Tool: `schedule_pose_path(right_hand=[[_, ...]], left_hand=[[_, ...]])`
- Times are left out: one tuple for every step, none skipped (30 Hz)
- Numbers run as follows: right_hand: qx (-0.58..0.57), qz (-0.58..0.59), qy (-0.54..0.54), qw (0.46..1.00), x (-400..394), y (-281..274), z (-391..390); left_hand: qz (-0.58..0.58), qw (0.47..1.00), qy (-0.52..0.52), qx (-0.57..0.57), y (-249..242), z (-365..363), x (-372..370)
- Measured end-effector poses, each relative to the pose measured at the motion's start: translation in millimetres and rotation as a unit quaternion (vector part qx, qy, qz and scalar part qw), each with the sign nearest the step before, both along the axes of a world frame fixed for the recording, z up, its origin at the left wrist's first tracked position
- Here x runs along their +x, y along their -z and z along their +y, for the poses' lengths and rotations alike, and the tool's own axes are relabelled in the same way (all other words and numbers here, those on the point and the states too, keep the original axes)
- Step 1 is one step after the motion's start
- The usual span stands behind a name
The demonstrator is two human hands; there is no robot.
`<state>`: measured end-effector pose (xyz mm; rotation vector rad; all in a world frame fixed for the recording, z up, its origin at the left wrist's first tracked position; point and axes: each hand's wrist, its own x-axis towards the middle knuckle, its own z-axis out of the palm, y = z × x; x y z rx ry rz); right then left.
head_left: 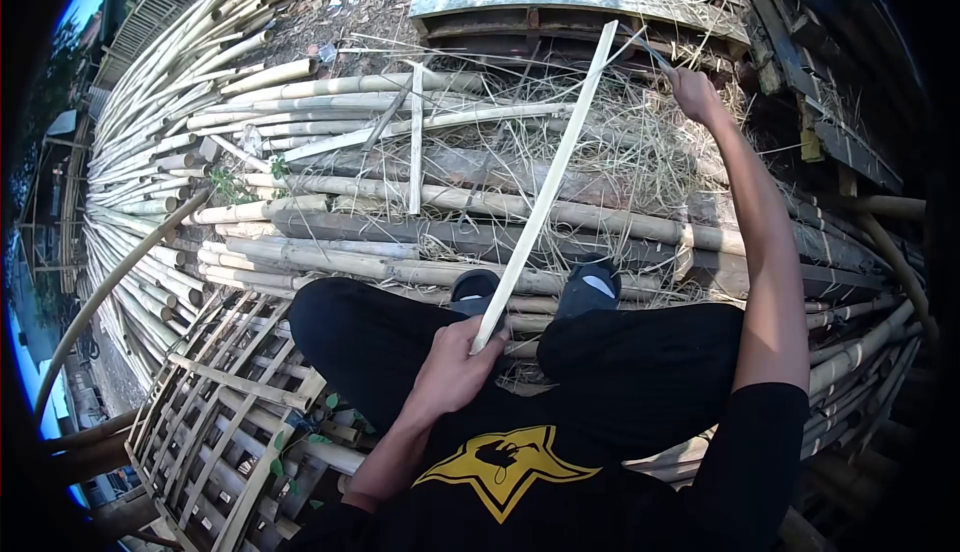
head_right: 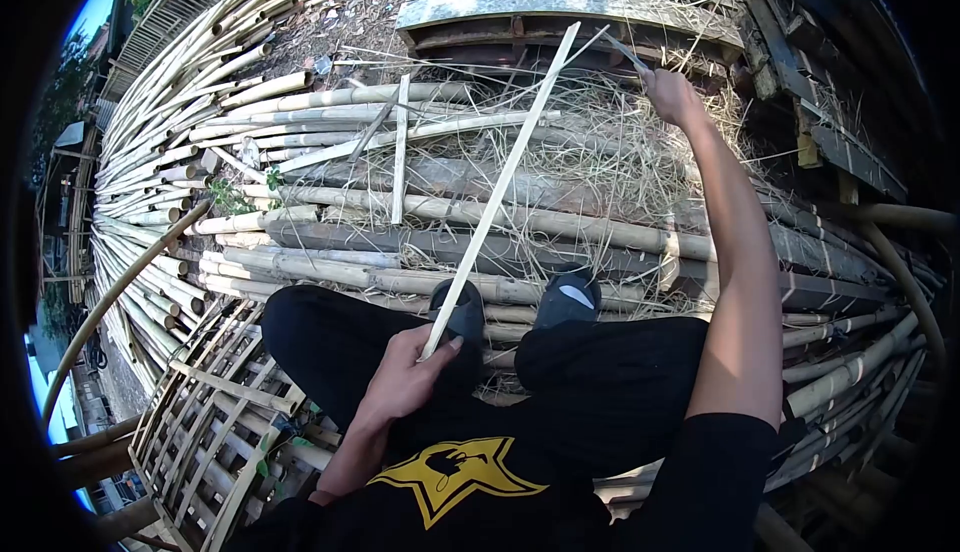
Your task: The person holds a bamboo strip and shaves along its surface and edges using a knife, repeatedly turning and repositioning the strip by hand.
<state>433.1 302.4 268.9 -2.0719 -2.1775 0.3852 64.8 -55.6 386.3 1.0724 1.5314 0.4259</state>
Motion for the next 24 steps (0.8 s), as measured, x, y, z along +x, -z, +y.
schedule_pose_path(right_hand=[[0.009,-0.065,-0.004,0.998,19,-5,-3],[0.021,-0.132,-0.013,0.991,35,-16,-2],[0.023,-0.107,0.006,0.994,46,-22,-1],[0.022,-0.08,0.026,0.996,50,-21,-4],[0.035,-0.004,0.048,0.998,49,-16,-8],[0.034,-0.003,0.046,0.998,44,-13,-10],[-0.002,0.005,0.029,1.0,37,-9,-12],[-0.04,0.013,0.012,0.999,32,-3,-15],[-0.01,0.002,0.015,1.0,30,13,-14],[-0.013,0.0,0.013,1.0,17,0,-21],[-0.076,0.109,0.059,0.989,0,-10,-29],[-0.135,0.215,0.102,0.962,-23,-30,-38],[-0.174,0.318,0.115,0.925,-42,-49,-47],[-0.212,0.417,0.13,0.874,-60,-63,-57],[-0.222,0.452,0.125,0.855,-74,-70,-62],[-0.231,0.487,0.12,0.834,-88,-75,-67],[-0.242,0.509,0.109,0.819,-101,-81,-72],[-0.257,0.521,0.102,0.808,-113,-91,-80],[-0.257,0.537,0.102,0.797,-122,-93,-86],[-0.257,0.554,0.103,0.785,-131,-92,-91],[-0.236,0.599,0.124,0.755,-140,-91,-99],[-0.245,0.641,0.124,0.717,-146,-87,-103],[-0.238,0.656,0.129,0.705,-149,-79,-109],[-0.229,0.67,0.132,0.694,-151,-73,-113]], left_hand=[[0.001,1.0,-0.001,-0.024,-6,-15,-9],[-0.001,0.999,-0.008,-0.046,-11,-24,-16],[-0.028,0.991,-0.056,-0.121,-18,-26,-20],[-0.043,0.988,-0.098,-0.112,-13,-29,-23],[-0.05,0.986,-0.116,-0.106,-8,-27,-24],[-0.059,0.984,-0.133,-0.1,-5,-22,-22],[-0.06,0.984,-0.134,-0.1,-6,-15,-20],[-0.059,0.988,-0.115,-0.088,-8,-6,-17],[-0.06,0.991,-0.097,-0.075,-9,3,-13],[-0.062,0.99,-0.099,-0.078,-8,12,-9],[-0.056,0.993,-0.082,-0.066,-7,20,-5],[-0.051,0.995,-0.066,-0.051,-6,29,-1],[-0.053,0.995,-0.068,-0.051,-5,38,5],[-0.065,0.995,-0.076,-0.023,-5,45,11],[-0.076,0.994,-0.083,0.005,-4,51,17],[-0.076,0.994,-0.082,0.004,-2,57,23],[-0.071,0.994,-0.075,0.021,-1,63,27],[-0.064,0.995,-0.066,0.042,1,69,30],[-0.044,0.996,-0.064,0.052,7,72,32],[-0.042,0.996,-0.061,0.056,12,74,32],[-0.043,0.997,-0.036,0.055,18,78,31],[-0.045,0.998,-0.014,0.052,25,78,31],[-0.049,0.998,-0.022,0.039,36,75,31],[-0.049,0.998,-0.023,0.04,44,73,33]])
